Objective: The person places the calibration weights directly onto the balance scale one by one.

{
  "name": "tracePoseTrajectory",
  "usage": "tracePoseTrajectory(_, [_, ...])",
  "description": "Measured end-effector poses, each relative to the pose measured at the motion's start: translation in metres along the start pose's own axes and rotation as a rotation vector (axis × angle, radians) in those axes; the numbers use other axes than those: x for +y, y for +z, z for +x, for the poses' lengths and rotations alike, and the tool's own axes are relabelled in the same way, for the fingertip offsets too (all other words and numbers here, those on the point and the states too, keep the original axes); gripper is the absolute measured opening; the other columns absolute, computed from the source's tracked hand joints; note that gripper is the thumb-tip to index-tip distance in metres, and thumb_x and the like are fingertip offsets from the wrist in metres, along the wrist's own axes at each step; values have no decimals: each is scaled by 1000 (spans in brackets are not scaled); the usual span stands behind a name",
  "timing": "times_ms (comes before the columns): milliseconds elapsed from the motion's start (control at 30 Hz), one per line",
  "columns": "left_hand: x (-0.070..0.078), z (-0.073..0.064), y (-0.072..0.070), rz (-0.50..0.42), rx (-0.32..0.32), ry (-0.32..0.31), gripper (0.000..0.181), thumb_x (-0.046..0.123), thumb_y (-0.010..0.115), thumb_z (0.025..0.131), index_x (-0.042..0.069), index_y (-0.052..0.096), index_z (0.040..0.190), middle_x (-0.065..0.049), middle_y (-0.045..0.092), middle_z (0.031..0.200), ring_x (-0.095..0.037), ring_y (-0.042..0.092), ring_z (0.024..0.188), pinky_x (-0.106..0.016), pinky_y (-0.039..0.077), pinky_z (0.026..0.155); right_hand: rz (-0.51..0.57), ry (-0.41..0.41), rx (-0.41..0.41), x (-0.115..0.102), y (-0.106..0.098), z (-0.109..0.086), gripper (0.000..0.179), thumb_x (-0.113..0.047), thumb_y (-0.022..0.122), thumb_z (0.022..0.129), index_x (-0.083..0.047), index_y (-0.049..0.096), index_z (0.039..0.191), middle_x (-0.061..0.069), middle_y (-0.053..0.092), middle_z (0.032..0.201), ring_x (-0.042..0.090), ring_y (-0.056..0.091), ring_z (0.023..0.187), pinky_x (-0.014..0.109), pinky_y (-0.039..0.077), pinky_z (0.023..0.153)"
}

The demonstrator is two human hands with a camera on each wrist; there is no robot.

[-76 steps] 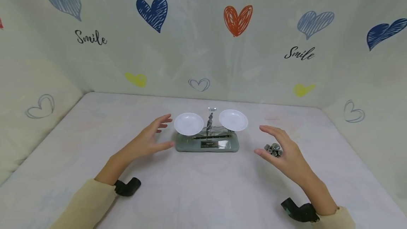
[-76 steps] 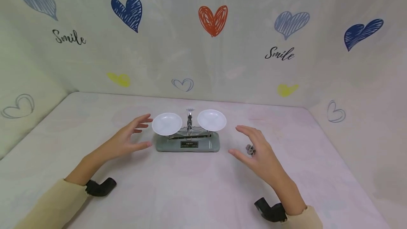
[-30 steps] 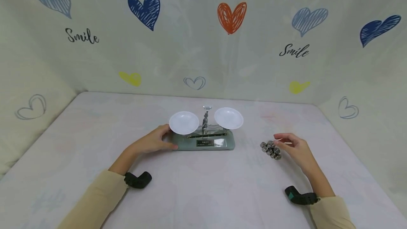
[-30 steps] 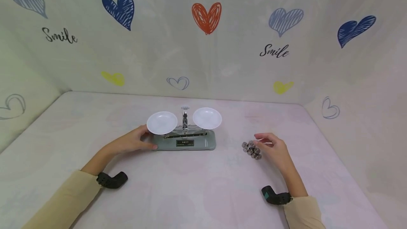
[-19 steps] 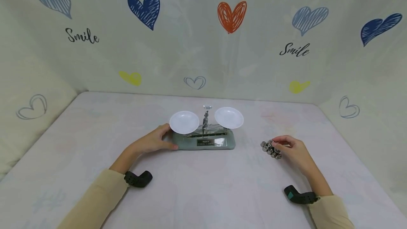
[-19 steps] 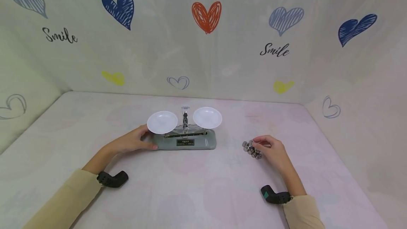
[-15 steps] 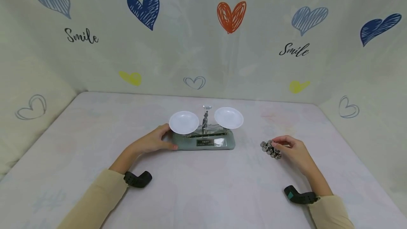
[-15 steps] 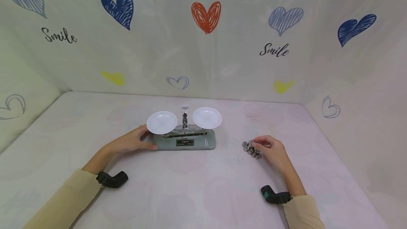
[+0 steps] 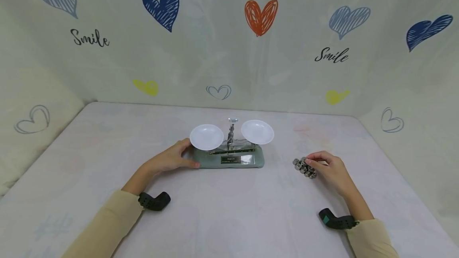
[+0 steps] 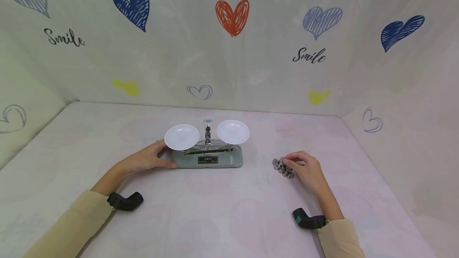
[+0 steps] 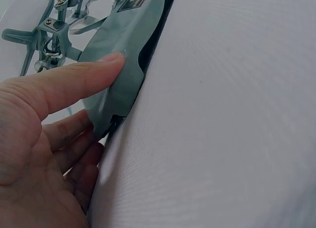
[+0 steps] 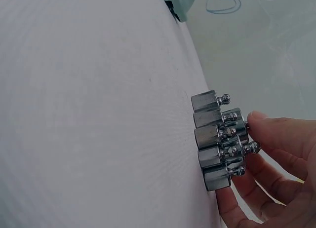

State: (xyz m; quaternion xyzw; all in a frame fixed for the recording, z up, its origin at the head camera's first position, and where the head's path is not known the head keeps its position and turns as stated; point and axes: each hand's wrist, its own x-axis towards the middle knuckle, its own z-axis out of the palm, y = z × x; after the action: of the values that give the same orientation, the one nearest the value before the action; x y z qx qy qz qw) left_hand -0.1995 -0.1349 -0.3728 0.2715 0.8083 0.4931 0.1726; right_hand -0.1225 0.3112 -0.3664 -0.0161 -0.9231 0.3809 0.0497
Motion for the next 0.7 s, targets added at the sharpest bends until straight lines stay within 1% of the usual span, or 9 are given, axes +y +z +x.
tracePoseTrajectory(100, [0, 1, 0, -2, -2, 14, 78, 16, 75, 77, 1, 33, 141, -23, 32, 145, -42, 20, 137, -64, 10, 109, -20, -3, 13, 0, 1, -1, 34, -37, 61, 89, -8, 66, 104, -1, 64, 99, -7, 51, 86, 13, 44, 73])
tracePoseTrajectory(233, [-1, 2, 0, -13, -5, 12, 79, 16, 75, 77, 2, 33, 141, -21, 32, 146, -41, 21, 138, -62, 11, 110, -30, -18, 28, 0, 1, -1, 31, -36, 62, 88, -8, 66, 102, 0, 65, 99, -8, 50, 86, 13, 43, 74])
tracePoseTrajectory(433, [-2, 2, 0, -28, 1, -10, 80, 17, 77, 75, 5, 33, 141, -19, 32, 147, -39, 20, 139, -61, 9, 111, -25, -44, 52, -1, 2, -1, 28, -34, 62, 89, -9, 67, 101, -5, 64, 96, -8, 50, 86, 14, 41, 74])
tracePoseTrajectory(567, [-2, 2, 0, -38, 2, -10, 79, 17, 77, 75, 4, 34, 141, -19, 32, 146, -39, 21, 138, -61, 9, 111, -17, -44, 58, -2, 2, 0, 28, -34, 62, 89, -9, 66, 101, -9, 63, 94, -7, 50, 86, 15, 41, 75])
tracePoseTrajectory(700, [-2, 3, 0, -38, -5, 10, 79, 16, 76, 76, 3, 34, 141, -19, 32, 146, -39, 21, 138, -61, 9, 111, -17, -54, 65, -4, 1, 0, 27, -34, 62, 89, -9, 66, 100, -5, 63, 95, -7, 50, 86, 15, 41, 76])
